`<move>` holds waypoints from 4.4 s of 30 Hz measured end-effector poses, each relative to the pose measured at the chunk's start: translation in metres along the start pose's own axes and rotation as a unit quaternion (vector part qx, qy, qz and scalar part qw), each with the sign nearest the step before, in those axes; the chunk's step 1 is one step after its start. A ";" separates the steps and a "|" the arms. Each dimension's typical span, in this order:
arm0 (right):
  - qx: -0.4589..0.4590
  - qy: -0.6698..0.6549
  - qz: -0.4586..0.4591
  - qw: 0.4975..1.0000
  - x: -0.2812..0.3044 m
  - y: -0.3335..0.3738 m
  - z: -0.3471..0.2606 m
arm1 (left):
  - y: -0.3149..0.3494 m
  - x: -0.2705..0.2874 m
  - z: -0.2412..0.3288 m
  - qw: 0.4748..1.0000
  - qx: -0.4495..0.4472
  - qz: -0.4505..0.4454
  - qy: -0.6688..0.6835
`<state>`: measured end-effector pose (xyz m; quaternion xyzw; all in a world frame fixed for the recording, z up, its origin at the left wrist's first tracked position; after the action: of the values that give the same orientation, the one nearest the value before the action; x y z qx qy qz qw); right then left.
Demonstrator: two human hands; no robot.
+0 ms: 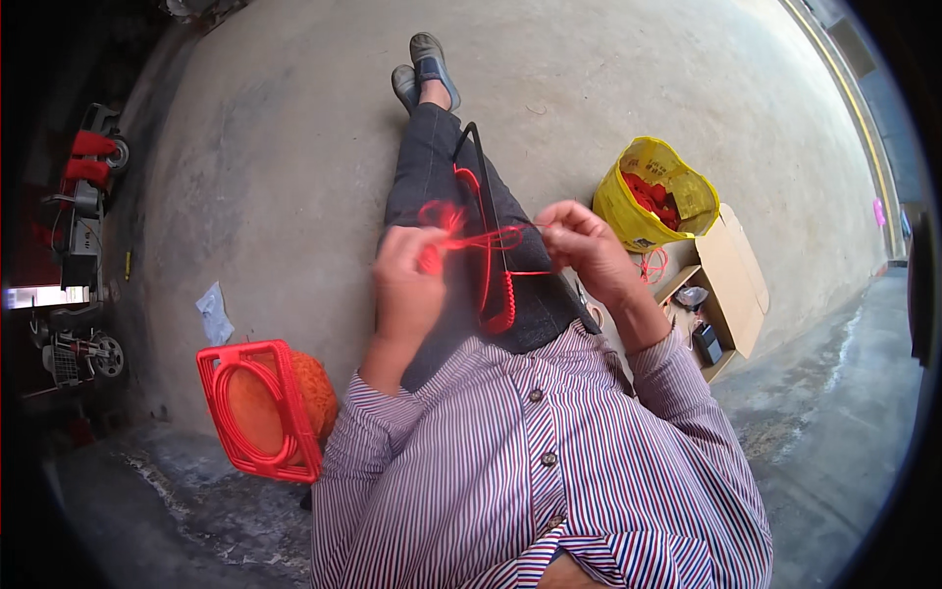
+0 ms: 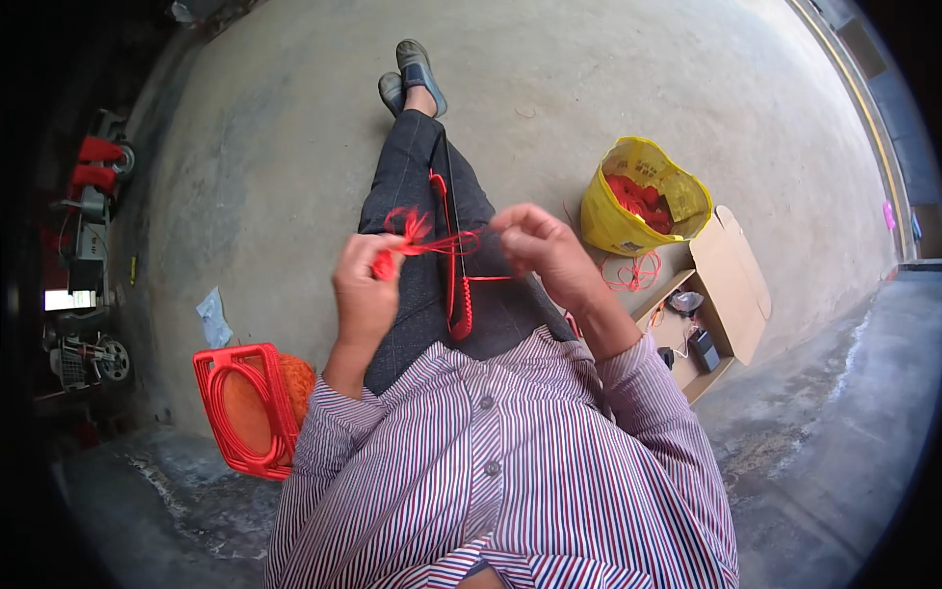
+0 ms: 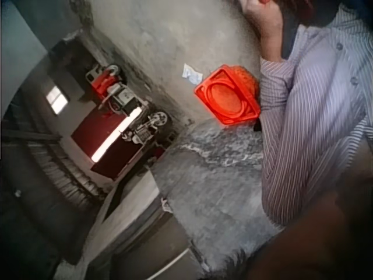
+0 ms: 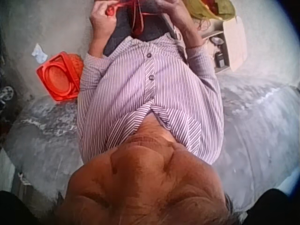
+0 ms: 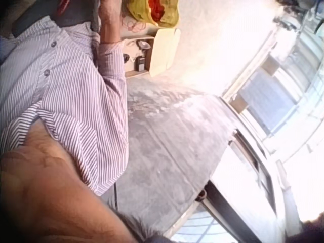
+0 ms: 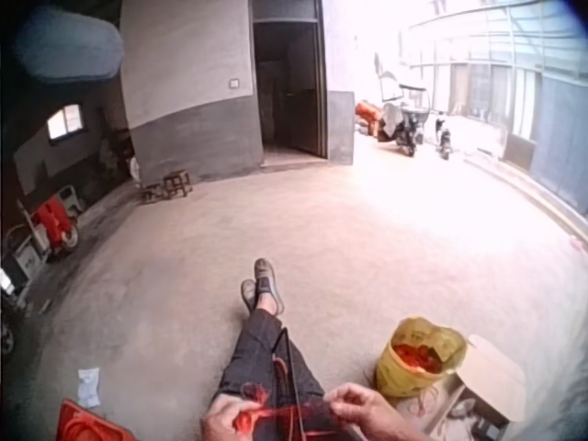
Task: Manually wrapping red string around a black plastic component of a larger red assembly.
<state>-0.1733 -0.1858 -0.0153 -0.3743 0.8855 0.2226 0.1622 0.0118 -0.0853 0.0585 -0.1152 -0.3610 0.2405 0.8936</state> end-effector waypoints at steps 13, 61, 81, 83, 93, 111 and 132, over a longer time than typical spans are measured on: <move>0.251 0.555 0.033 0.792 -0.026 0.010 -0.033 | 0.039 -0.081 -0.063 0.941 0.249 -0.125 0.192; 0.266 0.444 -0.028 0.855 -0.068 0.011 -0.045 | 0.038 -0.094 -0.009 0.705 0.370 -0.153 0.586; -0.001 0.152 0.054 0.987 -0.007 0.014 0.014 | 0.038 -0.110 -0.042 0.919 0.291 -0.108 0.243; -0.039 0.247 -0.020 0.968 -0.021 0.008 0.039 | 0.041 -0.111 -0.042 0.907 0.303 -0.098 0.276; 0.070 0.208 0.033 0.975 -0.004 0.079 -0.060 | 0.056 -0.125 -0.063 0.824 0.413 0.029 0.386; 0.214 0.458 -0.062 0.861 -0.037 0.027 -0.027 | 0.011 -0.087 0.044 0.936 0.133 -0.136 0.296; 0.196 0.503 0.001 0.842 -0.011 0.010 -0.025 | 0.043 -0.092 -0.068 0.873 0.328 -0.159 0.325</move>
<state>-0.1759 -0.1856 0.0134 -0.3948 0.8708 -0.1741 -0.2356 -0.0130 -0.0976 -0.0613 0.1719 0.0360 0.1485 0.9732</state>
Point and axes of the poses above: each hand's wrist, its own y-axis away from the middle knuckle, its own x-axis out of the back of the hand, z = x × y, the point moved 10 cm from there along -y, towards the middle knuckle, and after that the axes turned 2 degrees about -z, right-handed, at the moved point
